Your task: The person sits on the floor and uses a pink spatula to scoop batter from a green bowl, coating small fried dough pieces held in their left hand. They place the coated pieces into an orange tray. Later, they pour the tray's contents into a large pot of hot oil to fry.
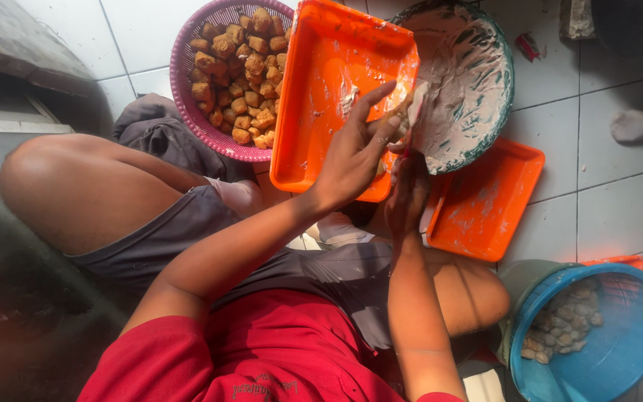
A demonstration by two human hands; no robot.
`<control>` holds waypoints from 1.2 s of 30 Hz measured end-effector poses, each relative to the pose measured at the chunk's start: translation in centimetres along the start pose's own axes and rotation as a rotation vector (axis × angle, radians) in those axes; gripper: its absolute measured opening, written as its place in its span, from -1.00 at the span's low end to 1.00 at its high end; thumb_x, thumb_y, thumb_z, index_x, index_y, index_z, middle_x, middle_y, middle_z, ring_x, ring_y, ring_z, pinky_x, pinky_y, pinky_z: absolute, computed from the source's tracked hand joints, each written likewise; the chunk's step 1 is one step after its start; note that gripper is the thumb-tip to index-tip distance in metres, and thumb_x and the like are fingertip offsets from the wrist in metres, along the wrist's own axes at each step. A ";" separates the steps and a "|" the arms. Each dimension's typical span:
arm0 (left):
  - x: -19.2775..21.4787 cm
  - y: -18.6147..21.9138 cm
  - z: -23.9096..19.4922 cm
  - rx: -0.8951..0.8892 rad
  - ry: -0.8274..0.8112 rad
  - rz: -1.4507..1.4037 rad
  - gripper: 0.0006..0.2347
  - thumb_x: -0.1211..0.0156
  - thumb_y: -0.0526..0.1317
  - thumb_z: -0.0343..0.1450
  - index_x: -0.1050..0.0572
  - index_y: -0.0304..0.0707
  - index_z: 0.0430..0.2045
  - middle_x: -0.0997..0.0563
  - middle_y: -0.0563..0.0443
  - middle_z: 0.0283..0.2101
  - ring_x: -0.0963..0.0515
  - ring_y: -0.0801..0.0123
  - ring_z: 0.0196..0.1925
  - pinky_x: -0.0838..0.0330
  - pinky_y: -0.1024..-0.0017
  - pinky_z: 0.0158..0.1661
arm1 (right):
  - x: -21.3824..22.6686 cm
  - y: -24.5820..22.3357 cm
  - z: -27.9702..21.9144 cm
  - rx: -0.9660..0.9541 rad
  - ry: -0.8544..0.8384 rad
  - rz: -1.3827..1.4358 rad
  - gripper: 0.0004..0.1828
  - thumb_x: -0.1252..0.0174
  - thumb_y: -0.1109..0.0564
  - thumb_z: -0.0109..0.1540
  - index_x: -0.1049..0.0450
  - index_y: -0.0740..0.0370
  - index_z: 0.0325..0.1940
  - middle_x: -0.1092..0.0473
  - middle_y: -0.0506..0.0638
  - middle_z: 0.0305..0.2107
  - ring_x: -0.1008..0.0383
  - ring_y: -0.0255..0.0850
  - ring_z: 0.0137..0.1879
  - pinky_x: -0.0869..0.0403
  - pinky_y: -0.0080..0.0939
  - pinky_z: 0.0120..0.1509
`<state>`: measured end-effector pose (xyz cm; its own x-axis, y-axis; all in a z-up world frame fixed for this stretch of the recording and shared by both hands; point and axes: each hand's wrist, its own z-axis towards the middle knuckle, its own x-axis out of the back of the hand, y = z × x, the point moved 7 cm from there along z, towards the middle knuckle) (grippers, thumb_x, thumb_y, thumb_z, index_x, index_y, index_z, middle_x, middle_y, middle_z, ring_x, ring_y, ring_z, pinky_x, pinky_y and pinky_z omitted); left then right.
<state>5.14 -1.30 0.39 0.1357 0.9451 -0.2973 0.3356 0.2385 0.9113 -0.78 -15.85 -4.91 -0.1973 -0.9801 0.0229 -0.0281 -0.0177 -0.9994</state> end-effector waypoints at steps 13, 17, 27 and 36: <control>0.2 0.3 0.6 -0.156 -0.340 -0.403 -0.46 -0.19 -0.41 0.55 -0.16 -0.35 0.47 -0.38 -0.07 0.43 -0.45 0.36 0.39 -0.37 0.35 0.35 | 2.6 -6.1 0.1 0.425 0.103 -0.620 -0.70 -0.04 0.04 0.54 -0.43 0.38 0.11 -0.32 0.14 -0.13 -0.42 -0.06 -0.06 -0.42 -0.16 0.03; 0.5 0.3 1.2 -0.174 -0.266 -0.182 -0.56 -0.34 -0.34 0.47 -0.39 -0.41 0.26 -0.60 -0.09 0.16 -0.57 0.37 0.25 -0.48 0.33 0.27 | 2.7 -6.6 -0.7 0.485 0.168 -0.724 -0.72 -0.08 0.04 0.51 -0.50 0.33 0.08 -0.30 0.13 -0.18 -0.40 -0.03 -0.14 -0.38 -0.12 -0.08; 3.9 9.3 -0.3 -0.876 0.105 0.775 -0.71 -0.43 -0.30 0.35 -0.58 -0.10 -0.06 -0.64 0.08 0.00 -0.59 0.21 0.19 -0.33 0.21 0.25 | 3.3 -6.5 0.0 0.372 0.102 -0.669 -0.73 -0.06 0.07 0.53 -0.47 0.36 0.07 -0.34 0.14 -0.18 -0.40 -0.05 -0.13 -0.38 -0.11 -0.07; 2.1 11.3 -2.2 -1.008 0.057 0.968 -0.71 -0.46 -0.31 0.34 -0.62 0.05 -0.08 -0.63 0.22 -0.09 -0.59 0.34 0.10 -0.17 -0.03 0.21 | 1.0 -9.4 -2.8 0.363 0.045 -0.592 -0.76 -0.04 0.11 0.52 -0.44 0.38 -0.07 -0.33 0.09 -0.23 -0.35 -0.10 -0.11 -0.36 -0.15 0.01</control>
<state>7.19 3.84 10.71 -0.1206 0.8268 0.5495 -0.6780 -0.4729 0.5628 -3.44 -16.12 4.58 -0.2908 -0.7758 0.5600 0.1839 -0.6197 -0.7630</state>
